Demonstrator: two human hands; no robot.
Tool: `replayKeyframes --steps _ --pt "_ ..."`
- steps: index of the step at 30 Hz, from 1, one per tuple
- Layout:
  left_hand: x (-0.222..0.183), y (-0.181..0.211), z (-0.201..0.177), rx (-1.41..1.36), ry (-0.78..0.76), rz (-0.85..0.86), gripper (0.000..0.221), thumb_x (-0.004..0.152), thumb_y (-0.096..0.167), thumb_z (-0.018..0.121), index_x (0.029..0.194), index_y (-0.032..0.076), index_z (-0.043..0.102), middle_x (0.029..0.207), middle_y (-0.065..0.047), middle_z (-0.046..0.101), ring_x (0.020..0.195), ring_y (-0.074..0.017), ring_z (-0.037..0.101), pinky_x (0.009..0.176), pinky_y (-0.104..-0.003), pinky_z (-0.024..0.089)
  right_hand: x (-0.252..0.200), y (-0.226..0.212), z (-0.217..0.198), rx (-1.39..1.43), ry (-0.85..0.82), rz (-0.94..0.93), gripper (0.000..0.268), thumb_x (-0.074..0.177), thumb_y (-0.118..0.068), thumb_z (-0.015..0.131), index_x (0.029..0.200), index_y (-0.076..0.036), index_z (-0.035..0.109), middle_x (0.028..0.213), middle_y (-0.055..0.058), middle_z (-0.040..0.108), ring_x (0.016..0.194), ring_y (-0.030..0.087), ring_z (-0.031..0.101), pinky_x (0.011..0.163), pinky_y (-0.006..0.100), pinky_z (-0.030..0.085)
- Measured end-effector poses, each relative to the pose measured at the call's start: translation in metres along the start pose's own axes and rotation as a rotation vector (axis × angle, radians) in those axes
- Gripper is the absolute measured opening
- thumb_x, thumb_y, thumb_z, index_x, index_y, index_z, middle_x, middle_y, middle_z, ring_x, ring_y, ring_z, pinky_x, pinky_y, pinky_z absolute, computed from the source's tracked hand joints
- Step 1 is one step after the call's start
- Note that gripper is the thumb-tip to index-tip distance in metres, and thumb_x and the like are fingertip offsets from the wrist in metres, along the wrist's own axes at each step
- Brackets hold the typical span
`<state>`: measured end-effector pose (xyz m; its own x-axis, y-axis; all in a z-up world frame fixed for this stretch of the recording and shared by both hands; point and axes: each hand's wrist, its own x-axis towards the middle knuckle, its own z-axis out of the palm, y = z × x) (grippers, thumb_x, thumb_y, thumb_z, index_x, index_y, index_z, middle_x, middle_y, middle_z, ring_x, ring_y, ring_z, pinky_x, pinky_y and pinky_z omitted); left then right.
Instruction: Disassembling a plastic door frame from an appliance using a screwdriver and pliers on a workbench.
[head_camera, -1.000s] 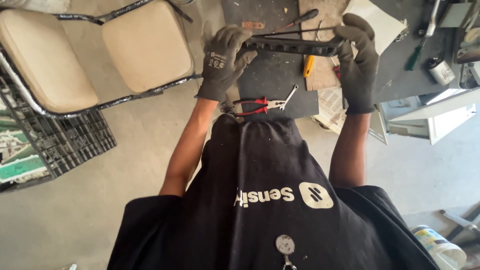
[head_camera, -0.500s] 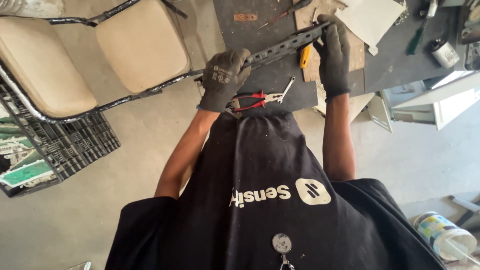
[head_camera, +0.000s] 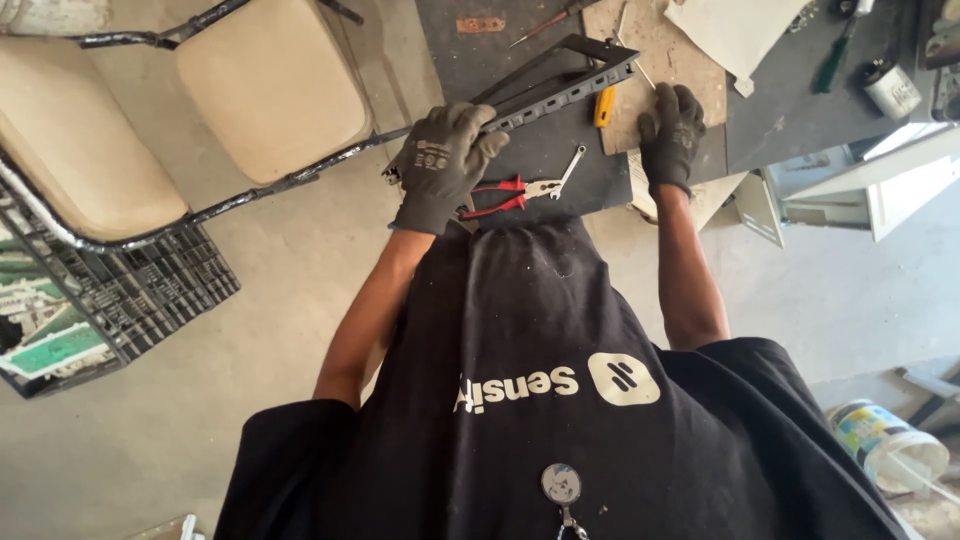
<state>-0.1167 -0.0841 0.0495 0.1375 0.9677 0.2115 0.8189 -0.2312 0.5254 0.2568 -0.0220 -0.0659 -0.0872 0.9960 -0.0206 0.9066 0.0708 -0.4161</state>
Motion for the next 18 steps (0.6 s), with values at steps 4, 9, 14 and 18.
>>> replayKeyframes --steps 4,9,14,18 --pt "0.011 0.01 -0.02 -0.118 -0.126 -0.097 0.027 0.094 0.022 0.048 0.101 0.013 0.072 0.089 -0.013 0.069 0.078 -0.0358 0.063 0.062 -0.05 0.047 0.006 -0.006 -0.005 -0.085 0.109 -0.012 0.02 0.1 -0.009 0.059 0.114 -0.014 0.072 0.103 0.016 0.06 0.092 0.037 0.053 0.069 0.049 0.043" --pt "0.001 -0.014 0.008 0.094 -0.113 0.01 0.026 0.085 0.015 0.058 0.11 0.012 0.067 0.096 -0.01 0.06 0.085 -0.0312 0.058 0.07 -0.048 0.049 -0.005 -0.033 -0.043 0.334 0.086 0.132 0.025 0.096 -0.007 0.059 0.119 -0.011 0.068 0.106 0.015 0.054 0.093 0.033 0.057 0.078 0.046 0.046" --pt "0.01 -0.002 -0.014 0.035 -0.146 -0.003 0.024 0.086 0.01 0.056 0.109 0.012 0.064 0.096 -0.012 0.062 0.085 -0.0322 0.059 0.069 -0.048 0.049 -0.051 -0.101 -0.112 0.745 0.039 0.313 0.026 0.105 -0.009 0.059 0.13 -0.006 0.063 0.091 0.002 0.056 0.065 0.012 0.056 0.055 0.026 0.048" --pt "0.007 -0.009 -0.004 0.05 -0.176 0.022 0.017 0.08 0.007 0.061 0.097 0.007 0.061 0.092 -0.014 0.062 0.078 -0.034 0.061 0.062 -0.049 0.049 -0.089 -0.138 -0.149 0.772 -0.075 0.477 0.036 0.108 -0.022 0.058 0.141 -0.008 0.062 0.092 0.001 0.065 0.061 0.007 0.055 0.05 0.02 0.042"
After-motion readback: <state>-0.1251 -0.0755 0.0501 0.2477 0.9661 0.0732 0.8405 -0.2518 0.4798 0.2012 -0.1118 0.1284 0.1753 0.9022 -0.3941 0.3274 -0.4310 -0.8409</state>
